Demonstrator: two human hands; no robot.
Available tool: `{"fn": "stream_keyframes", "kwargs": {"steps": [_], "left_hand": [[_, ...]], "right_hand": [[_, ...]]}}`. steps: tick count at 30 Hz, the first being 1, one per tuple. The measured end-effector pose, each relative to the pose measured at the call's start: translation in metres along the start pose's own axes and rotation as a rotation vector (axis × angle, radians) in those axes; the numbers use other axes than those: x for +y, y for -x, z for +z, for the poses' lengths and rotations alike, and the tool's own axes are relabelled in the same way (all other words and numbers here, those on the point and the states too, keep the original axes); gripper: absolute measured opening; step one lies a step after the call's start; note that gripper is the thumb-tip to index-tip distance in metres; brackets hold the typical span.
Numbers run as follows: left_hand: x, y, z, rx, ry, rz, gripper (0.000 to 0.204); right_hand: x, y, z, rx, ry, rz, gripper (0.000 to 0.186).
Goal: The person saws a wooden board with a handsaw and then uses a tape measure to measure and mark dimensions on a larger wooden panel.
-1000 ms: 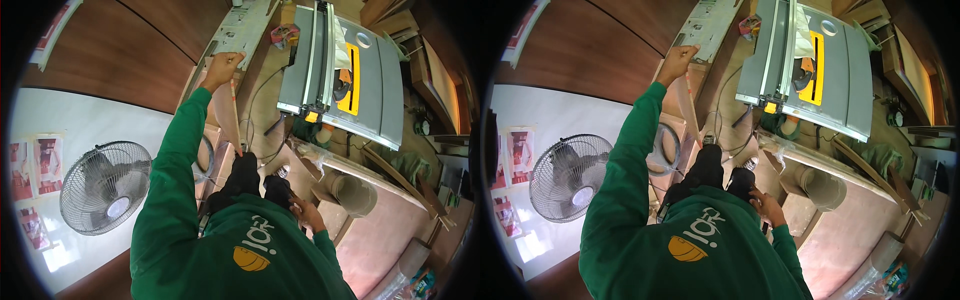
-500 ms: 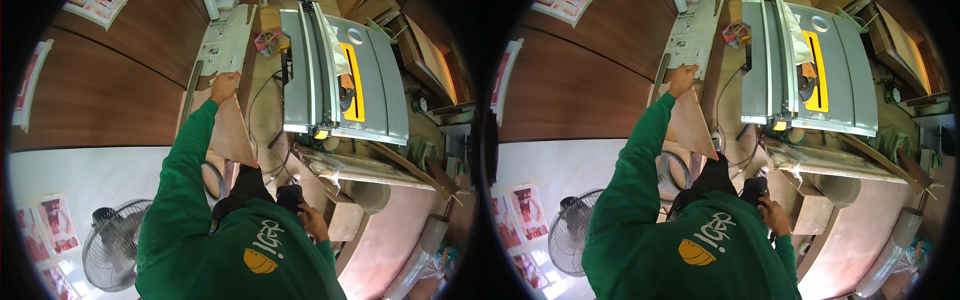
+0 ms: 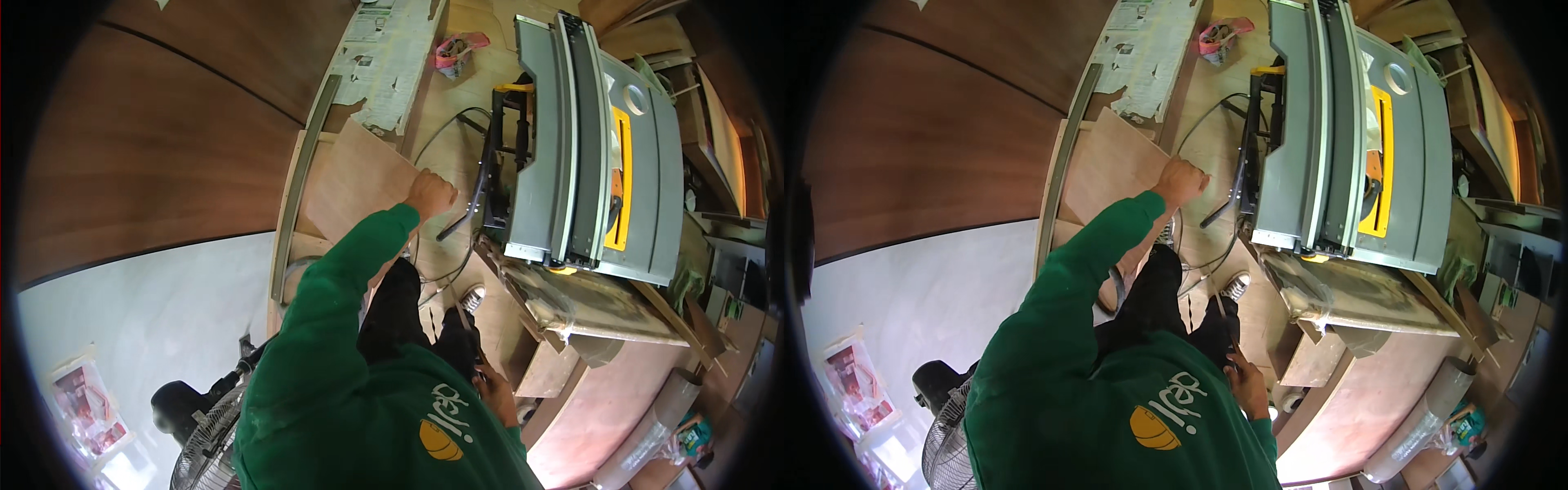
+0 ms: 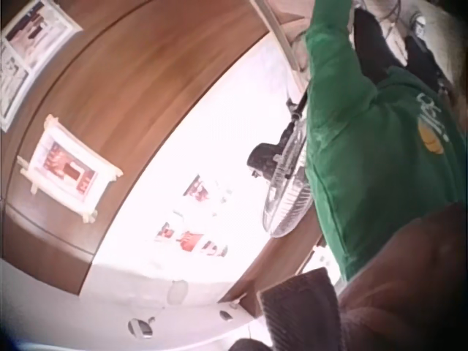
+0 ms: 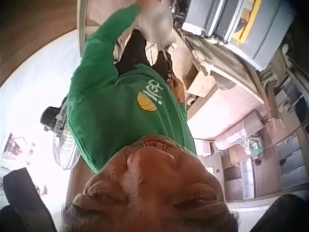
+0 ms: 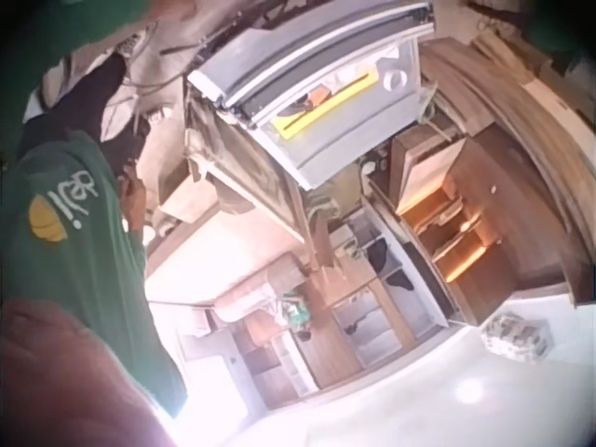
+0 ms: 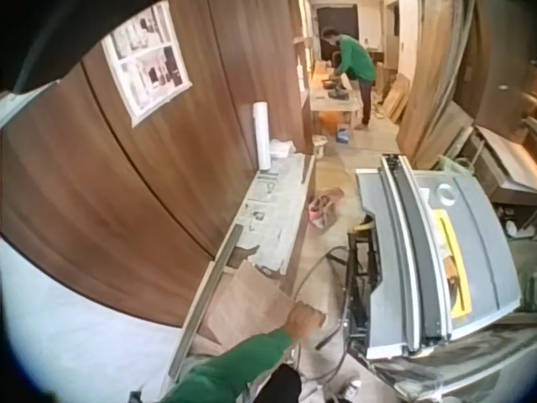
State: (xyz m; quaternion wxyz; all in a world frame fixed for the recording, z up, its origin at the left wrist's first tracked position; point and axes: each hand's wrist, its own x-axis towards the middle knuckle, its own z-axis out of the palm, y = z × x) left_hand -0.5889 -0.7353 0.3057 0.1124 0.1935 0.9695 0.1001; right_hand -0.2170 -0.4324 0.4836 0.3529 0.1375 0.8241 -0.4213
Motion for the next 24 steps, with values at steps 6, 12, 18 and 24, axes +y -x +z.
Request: {"fn": "stream_keyframes", "kwargs": {"steps": [6, 12, 18, 24], "left_hand": [[0.005, -0.004, 0.056, -0.194, 0.038, 0.042, 0.031], [0.019, 0.013, 0.135, -0.376, 0.085, 0.147, 0.023], [0.042, 0.079, 0.185, -0.455, -0.053, 0.466, 0.017], [0.030, 0.125, 0.228, -0.509, -0.173, 0.641, 0.013]], "right_hand": [[0.008, -0.016, -0.006, -0.026, -0.078, 0.039, 0.032], [0.031, -0.022, -0.012, -0.052, -0.080, 0.156, 0.029], [0.030, -0.032, -0.006, -0.064, -0.163, 0.133, 0.028], [0.025, -0.041, -0.001, -0.078, -0.196, 0.163, 0.028]]}}
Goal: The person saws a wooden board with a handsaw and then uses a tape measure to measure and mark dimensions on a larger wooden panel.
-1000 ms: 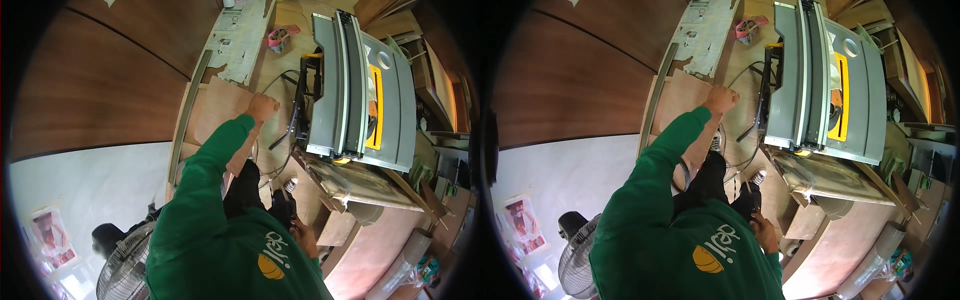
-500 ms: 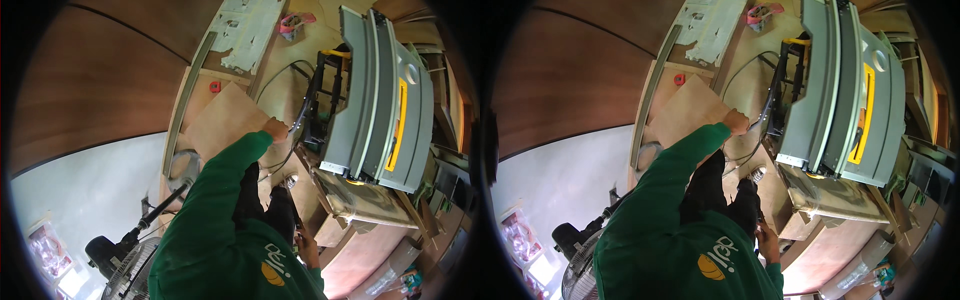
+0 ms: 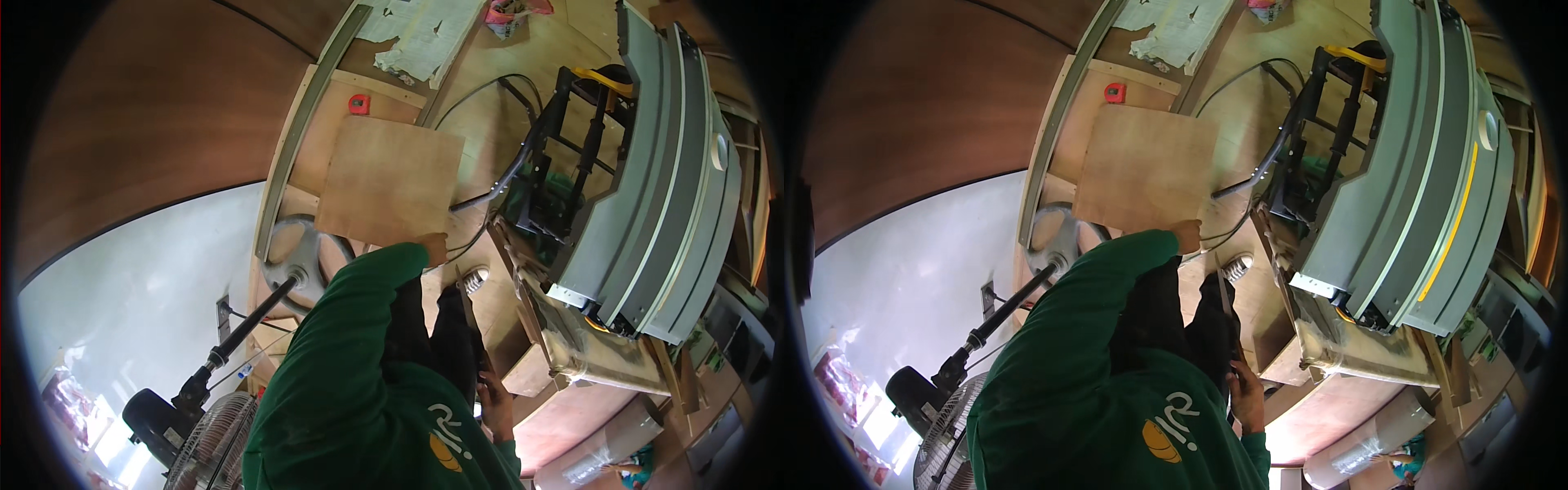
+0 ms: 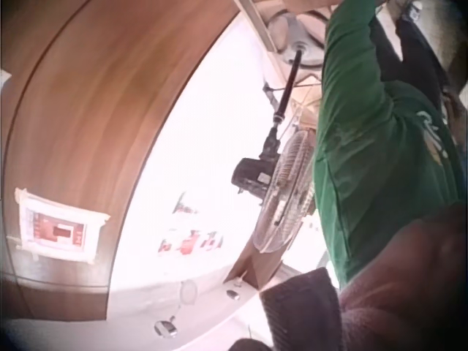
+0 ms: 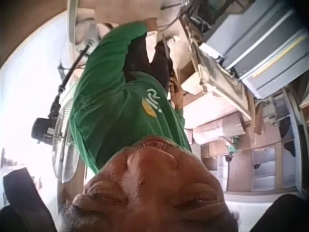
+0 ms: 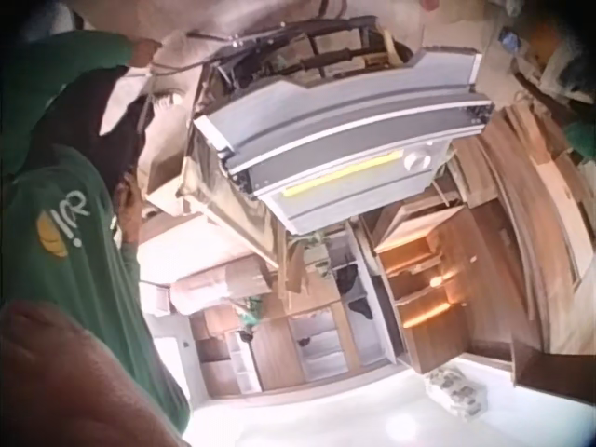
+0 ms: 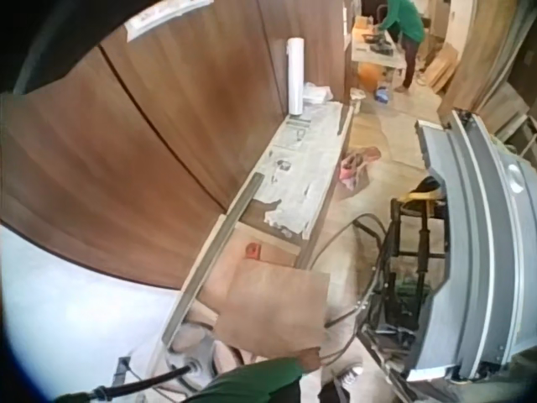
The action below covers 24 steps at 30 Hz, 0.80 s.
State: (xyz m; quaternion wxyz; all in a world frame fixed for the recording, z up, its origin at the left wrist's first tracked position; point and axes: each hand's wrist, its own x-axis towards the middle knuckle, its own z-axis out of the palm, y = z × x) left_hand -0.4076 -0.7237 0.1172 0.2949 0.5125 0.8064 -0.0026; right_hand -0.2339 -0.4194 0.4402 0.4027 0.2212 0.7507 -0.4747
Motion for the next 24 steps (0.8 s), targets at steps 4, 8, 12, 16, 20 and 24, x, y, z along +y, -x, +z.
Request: {"fn": "stream_keyframes", "kwargs": {"steps": [4, 8, 12, 16, 20, 24], "left_hand": [[0.019, 0.000, 0.032, -0.043, 0.031, 0.052, 0.013], [0.023, 0.004, 0.068, 0.121, 0.146, -0.129, 0.014], [0.004, 0.021, 0.072, 0.083, 0.132, -0.082, 0.023], [-0.012, 0.049, 0.045, 0.240, 0.429, 0.006, 0.033], [-0.064, 0.067, 0.044, 0.645, 0.586, -0.322, 0.043], [-0.168, 0.137, 0.046, 1.011, 0.325, -1.256, 0.067]], "right_hand": [[-0.016, 0.000, -0.010, -0.066, 0.072, 0.105, 0.027], [-0.023, -0.005, 0.002, -0.023, -0.028, -0.007, 0.026], [-0.032, -0.006, 0.002, -0.023, -0.009, 0.031, 0.027], [-0.041, -0.013, 0.008, -0.045, 0.017, 0.014, 0.027], [-0.034, -0.020, 0.008, -0.071, 0.062, 0.069, 0.028], [-0.052, -0.027, 0.014, -0.067, 0.100, 0.082, 0.027]]}}
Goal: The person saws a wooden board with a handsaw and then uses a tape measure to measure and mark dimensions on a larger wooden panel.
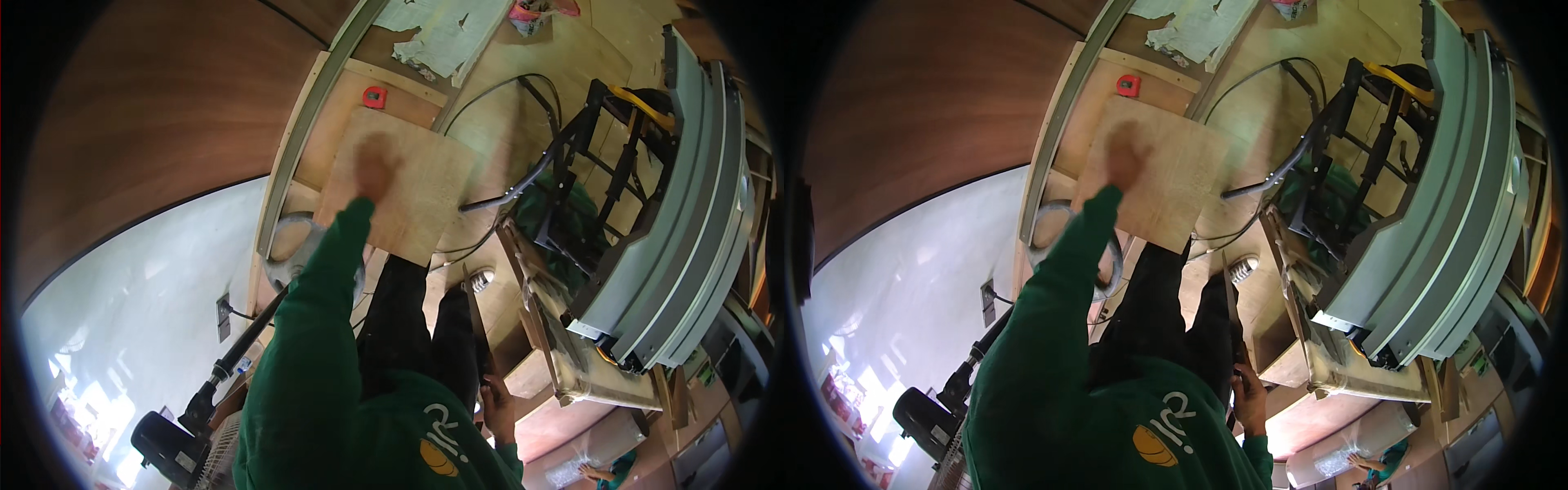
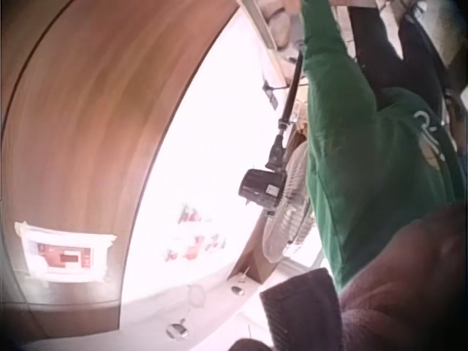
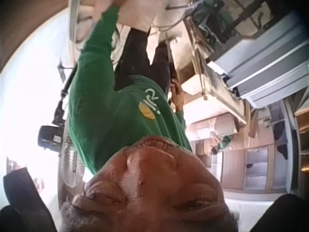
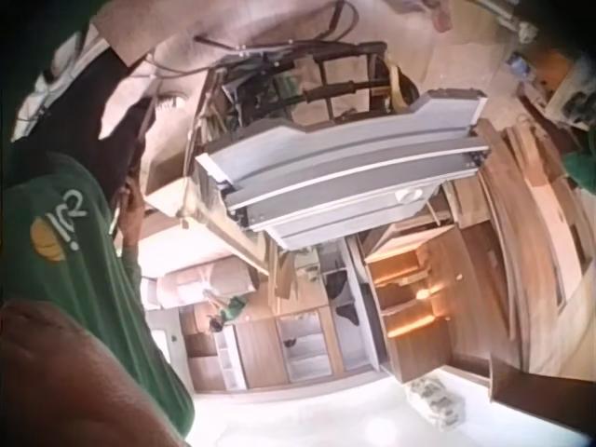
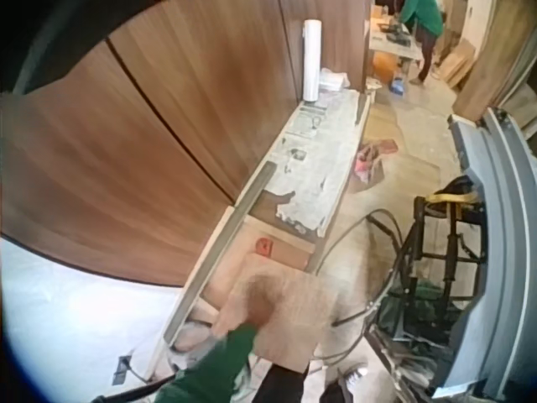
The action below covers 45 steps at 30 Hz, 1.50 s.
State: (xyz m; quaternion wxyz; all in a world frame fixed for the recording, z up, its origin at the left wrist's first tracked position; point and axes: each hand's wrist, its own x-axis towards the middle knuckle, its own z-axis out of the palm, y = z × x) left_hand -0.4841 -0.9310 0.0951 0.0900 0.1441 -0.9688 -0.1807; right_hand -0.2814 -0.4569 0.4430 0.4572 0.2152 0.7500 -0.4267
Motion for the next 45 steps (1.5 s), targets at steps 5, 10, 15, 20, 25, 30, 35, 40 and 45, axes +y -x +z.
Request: {"fn": "stream_keyframes", "kwargs": {"steps": [5, 10, 15, 20, 25, 30, 35, 40, 45], "left_hand": [[-0.074, -0.085, -0.057, 0.069, 0.013, -0.281, 0.097], [-0.033, -0.156, -0.030, -0.209, 0.104, -0.212, 0.104], [-0.049, -0.200, 0.026, -0.417, -0.077, -0.407, 0.103], [-0.049, -0.247, 0.012, -0.510, 0.122, -0.254, 0.083], [-0.098, -0.299, 0.037, -0.511, 0.212, -0.196, 0.081], [-0.019, -0.241, 0.010, -0.394, -0.082, -0.310, 0.087], [-0.068, -0.143, -0.015, -0.508, -0.140, 0.288, 0.080], [-0.031, -0.141, -0.001, -0.631, -0.127, 0.188, 0.089], [-0.018, -0.150, -0.033, -1.244, -0.100, 0.009, 0.081]], "right_hand": [[-0.005, -0.012, 0.000, 0.034, 0.027, -0.013, 0.027], [-0.009, -0.025, 0.004, 0.033, 0.057, 0.007, 0.028], [-0.032, -0.028, 0.010, 0.057, 0.007, 0.013, 0.028], [-0.031, -0.034, 0.024, 0.085, 0.085, 0.126, 0.027], [-0.035, -0.052, 0.014, 0.001, 0.178, 0.073, 0.028], [-0.054, -0.044, 0.046, 0.067, 0.009, 0.120, 0.028], [-0.044, -0.043, 0.028, 0.004, -0.024, 0.069, 0.026], [-0.017, -0.048, 0.020, 0.022, 0.098, -0.025, 0.028], [-0.001, -0.033, 0.008, 0.088, 0.020, -0.026, 0.027]]}}
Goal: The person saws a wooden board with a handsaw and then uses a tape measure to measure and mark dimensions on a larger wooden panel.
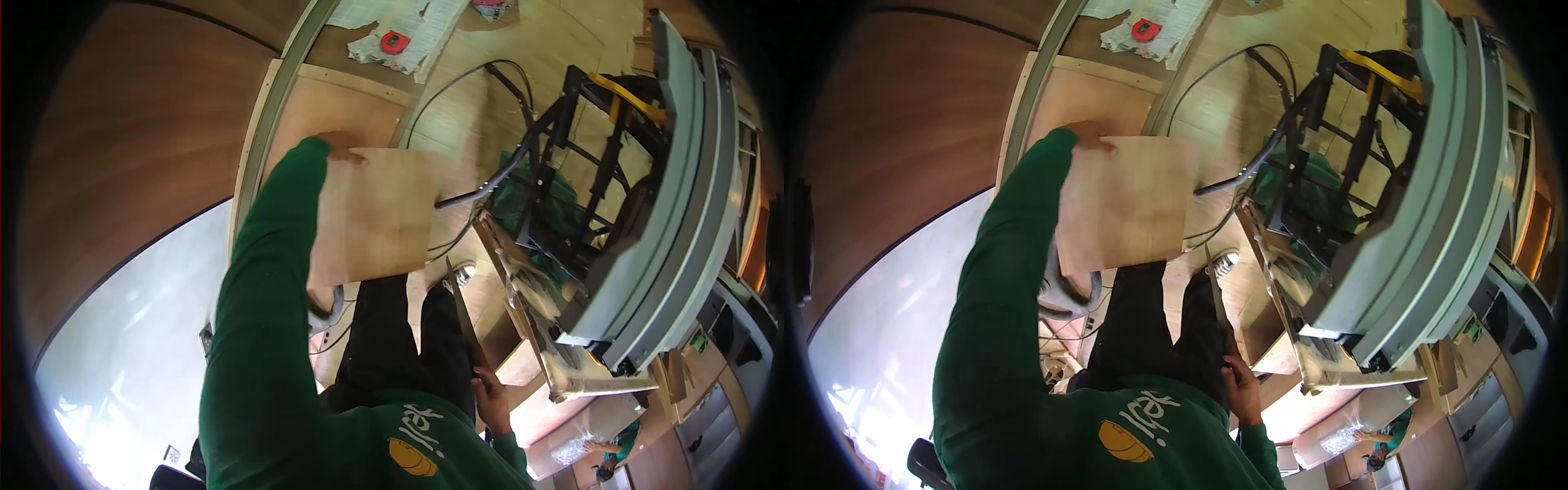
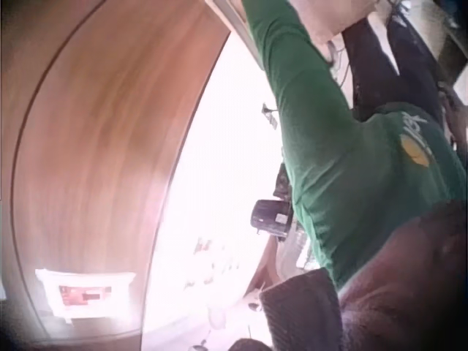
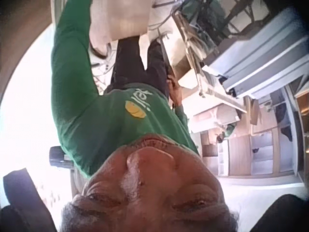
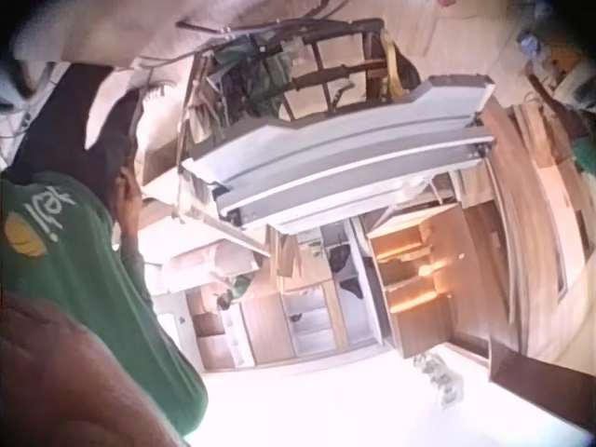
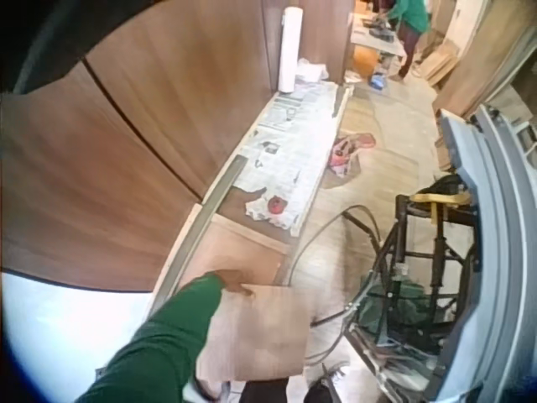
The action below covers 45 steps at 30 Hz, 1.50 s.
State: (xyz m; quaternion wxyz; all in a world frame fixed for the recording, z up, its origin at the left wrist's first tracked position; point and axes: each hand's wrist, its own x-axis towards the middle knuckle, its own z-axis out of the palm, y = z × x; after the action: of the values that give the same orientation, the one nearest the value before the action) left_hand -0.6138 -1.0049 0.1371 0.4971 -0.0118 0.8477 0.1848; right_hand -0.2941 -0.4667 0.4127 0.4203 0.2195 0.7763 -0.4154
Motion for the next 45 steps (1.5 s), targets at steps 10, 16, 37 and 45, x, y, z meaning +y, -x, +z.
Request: {"fn": "stream_keyframes", "kwargs": {"steps": [10, 16, 37, 45], "left_hand": [[-0.057, 0.176, 0.008, 0.443, 0.610, -0.136, 0.078], [-0.048, 0.139, 0.180, 0.701, 0.726, -0.607, 0.089], [0.094, 0.024, 0.324, 0.791, 2.066, -0.770, 0.095], [0.065, -0.031, 0.382, 0.787, 2.126, -0.549, 0.100]], "right_hand": [[0.067, 0.023, -0.026, 0.020, -0.112, -0.021, 0.027], [0.083, 0.022, -0.042, -0.016, -0.145, -0.019, 0.026], [0.096, 0.020, -0.055, -0.006, -0.087, -0.172, 0.024], [0.078, 0.030, -0.065, -0.072, -0.029, -0.039, 0.024]]}}
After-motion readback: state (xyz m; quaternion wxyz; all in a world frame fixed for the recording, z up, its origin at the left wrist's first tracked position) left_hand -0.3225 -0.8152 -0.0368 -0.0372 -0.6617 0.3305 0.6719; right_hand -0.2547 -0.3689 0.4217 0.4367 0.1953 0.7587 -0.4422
